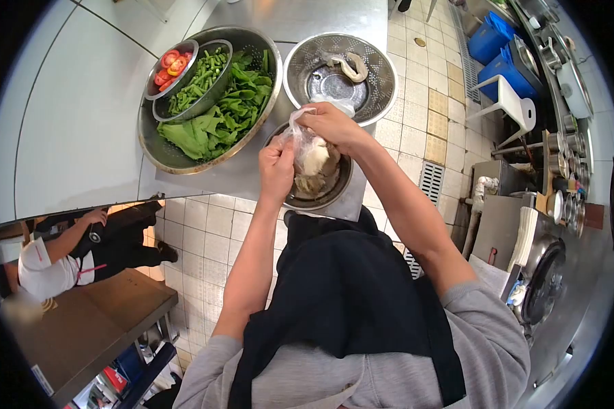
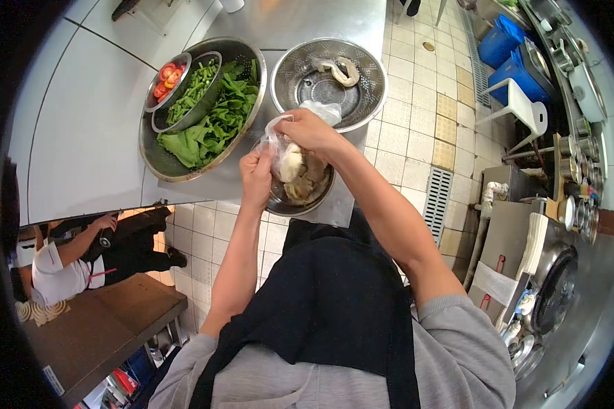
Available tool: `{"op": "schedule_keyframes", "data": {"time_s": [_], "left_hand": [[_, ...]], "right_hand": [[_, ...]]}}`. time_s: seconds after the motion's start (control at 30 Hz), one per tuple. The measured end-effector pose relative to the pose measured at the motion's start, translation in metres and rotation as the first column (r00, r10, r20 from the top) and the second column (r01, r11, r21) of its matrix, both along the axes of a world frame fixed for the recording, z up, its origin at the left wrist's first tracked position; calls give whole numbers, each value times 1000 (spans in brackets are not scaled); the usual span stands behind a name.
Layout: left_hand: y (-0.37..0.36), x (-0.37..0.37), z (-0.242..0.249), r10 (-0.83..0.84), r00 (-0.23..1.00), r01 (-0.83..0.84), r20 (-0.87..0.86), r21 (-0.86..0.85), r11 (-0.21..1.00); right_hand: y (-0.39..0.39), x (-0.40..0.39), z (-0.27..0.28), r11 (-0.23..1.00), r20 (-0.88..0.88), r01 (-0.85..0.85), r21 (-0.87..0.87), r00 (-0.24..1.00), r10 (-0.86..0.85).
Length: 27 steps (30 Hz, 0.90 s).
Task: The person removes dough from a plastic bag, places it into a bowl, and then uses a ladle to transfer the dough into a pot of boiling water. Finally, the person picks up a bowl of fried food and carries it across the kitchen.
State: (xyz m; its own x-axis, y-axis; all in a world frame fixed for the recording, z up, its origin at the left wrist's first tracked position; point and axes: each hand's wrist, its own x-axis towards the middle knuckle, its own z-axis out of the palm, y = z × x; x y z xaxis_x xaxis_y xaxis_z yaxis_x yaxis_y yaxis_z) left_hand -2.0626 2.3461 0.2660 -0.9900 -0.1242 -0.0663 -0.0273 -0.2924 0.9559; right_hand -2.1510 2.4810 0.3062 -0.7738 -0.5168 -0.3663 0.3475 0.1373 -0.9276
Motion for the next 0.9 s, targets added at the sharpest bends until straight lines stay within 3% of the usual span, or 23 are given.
{"op": "schedule_keyframes", "data": {"time_s": [0.1,0.2,0.3,0.4,0.5,0.6,0.63,0.7,0.77,0.83,0.9], "left_hand": [[-10,-8,15,-130,957,2,-260,-443,897],[-13,-8,35,-177,901,-137,-395,-650,747],[-16,-7,48,-178,924,-180,-340,-793,582],[-11,-4,54,-64,952,-162,-300,-668,727],[-9,-5,47,74,932,-266,-354,-532,804],[-7,5,37,169,960,-255,-223,-449,856],[-4,9,32,181,970,-231,-161,-385,894],[0,19,18,190,982,-190,-23,-245,951],[0,24,8,131,983,-134,129,17,991],[8,26,13,70,965,-153,253,326,933],[3,24,4,-52,949,-93,312,432,897]], "right_hand": [[3,-5,-10,999,-12,-39,-27,999,39],[5,-10,-7,998,-123,-54,40,991,58],[15,-8,22,989,-179,-81,121,979,102],[23,-3,29,980,-332,-145,136,925,183],[30,3,27,977,-282,-174,126,937,204],[25,17,25,975,76,29,-220,997,-13],[22,20,27,970,97,44,-237,995,-22],[19,24,28,960,147,77,-269,988,-38],[16,26,18,964,98,38,-264,995,-12],[8,31,13,965,132,72,-251,990,-40],[9,35,11,941,189,70,-331,982,-6]]}}
